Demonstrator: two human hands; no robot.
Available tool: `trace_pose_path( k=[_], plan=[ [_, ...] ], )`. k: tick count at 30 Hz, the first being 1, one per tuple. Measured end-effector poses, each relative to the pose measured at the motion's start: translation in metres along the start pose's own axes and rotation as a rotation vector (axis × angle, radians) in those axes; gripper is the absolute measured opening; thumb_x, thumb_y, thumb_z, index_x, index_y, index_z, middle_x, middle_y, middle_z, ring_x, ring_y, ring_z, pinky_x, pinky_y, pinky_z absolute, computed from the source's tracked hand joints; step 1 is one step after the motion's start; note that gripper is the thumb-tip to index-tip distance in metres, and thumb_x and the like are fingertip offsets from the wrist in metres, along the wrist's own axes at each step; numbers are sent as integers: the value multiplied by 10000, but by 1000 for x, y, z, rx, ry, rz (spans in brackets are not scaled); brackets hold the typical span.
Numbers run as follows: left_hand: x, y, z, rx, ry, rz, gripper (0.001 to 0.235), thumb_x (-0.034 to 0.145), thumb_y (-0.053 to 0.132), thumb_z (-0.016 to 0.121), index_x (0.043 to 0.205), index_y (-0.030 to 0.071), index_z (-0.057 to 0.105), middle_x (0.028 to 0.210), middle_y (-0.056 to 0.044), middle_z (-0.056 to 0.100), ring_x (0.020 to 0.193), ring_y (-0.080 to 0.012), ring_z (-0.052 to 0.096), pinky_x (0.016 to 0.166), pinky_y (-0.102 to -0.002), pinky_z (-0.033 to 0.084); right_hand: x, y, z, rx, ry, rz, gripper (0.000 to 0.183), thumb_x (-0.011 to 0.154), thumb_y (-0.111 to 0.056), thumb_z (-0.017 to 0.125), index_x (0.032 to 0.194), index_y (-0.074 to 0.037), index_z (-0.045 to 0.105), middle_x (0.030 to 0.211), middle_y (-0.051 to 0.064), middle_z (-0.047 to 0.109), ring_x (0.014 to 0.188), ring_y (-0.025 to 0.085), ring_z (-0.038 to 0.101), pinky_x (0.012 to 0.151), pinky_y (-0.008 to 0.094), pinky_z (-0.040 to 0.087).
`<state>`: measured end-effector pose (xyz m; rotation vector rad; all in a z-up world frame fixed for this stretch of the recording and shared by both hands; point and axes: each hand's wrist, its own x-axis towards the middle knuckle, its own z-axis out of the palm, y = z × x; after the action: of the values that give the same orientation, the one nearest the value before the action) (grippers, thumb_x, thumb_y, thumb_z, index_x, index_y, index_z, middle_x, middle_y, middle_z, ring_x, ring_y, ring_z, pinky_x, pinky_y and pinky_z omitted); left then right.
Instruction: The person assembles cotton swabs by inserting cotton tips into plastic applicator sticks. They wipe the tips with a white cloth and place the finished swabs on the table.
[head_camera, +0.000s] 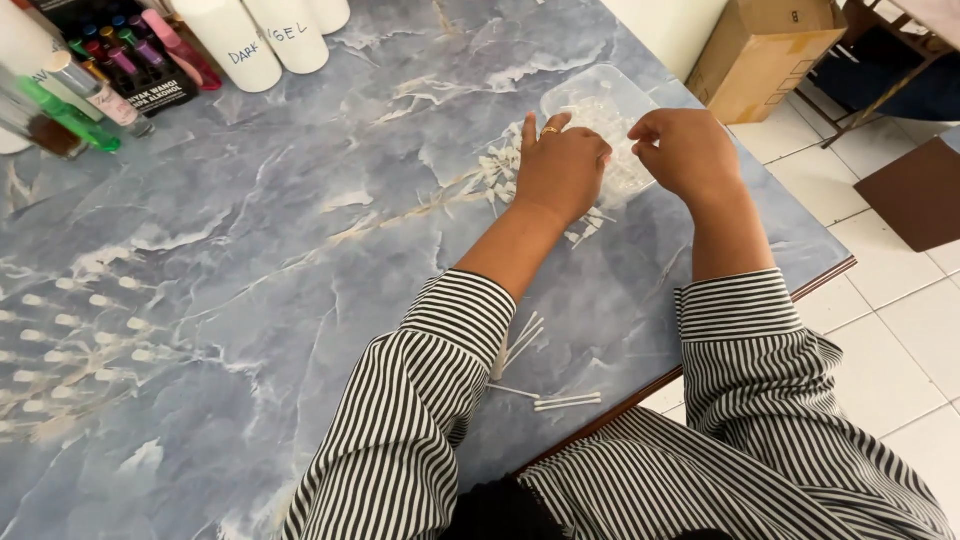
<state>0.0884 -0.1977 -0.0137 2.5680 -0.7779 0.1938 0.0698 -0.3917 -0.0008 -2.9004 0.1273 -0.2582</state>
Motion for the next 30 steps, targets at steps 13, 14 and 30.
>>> trace_pose_path(
  k=[13, 14, 30],
  plan=[
    [18, 25, -12, 45, -138, -129, 304, 967, 226, 521, 1125, 266, 777, 1154, -37, 751, 1402, -337, 467, 1145, -749, -92, 14, -11, 8, -273, 7, -37, 262, 887, -287, 740, 1145, -291, 786, 1041, -18, 763, 1049, 271, 670, 887, 422, 565],
    [20, 26, -12, 23, -137, -145, 296, 972, 235, 531, 1134, 237, 778, 1152, -57, 752, 1400, -340, 469, 1145, -741, -104, 11, -18, 4, -249, -11, -21, 260, 893, -245, 729, 1145, -260, 793, 1028, 16, 761, 1043, 285, 659, 890, 432, 570],
    [14, 34, -22, -70, -153, -211, 334, 1017, 279, 490, 1187, 190, 763, 1196, -71, 739, 1381, -317, 487, 1133, -720, -141, 8, -22, 3, -251, -45, -114, 231, 887, -190, 751, 1111, -195, 805, 971, 66, 747, 973, 277, 664, 877, 408, 572]
  ],
)
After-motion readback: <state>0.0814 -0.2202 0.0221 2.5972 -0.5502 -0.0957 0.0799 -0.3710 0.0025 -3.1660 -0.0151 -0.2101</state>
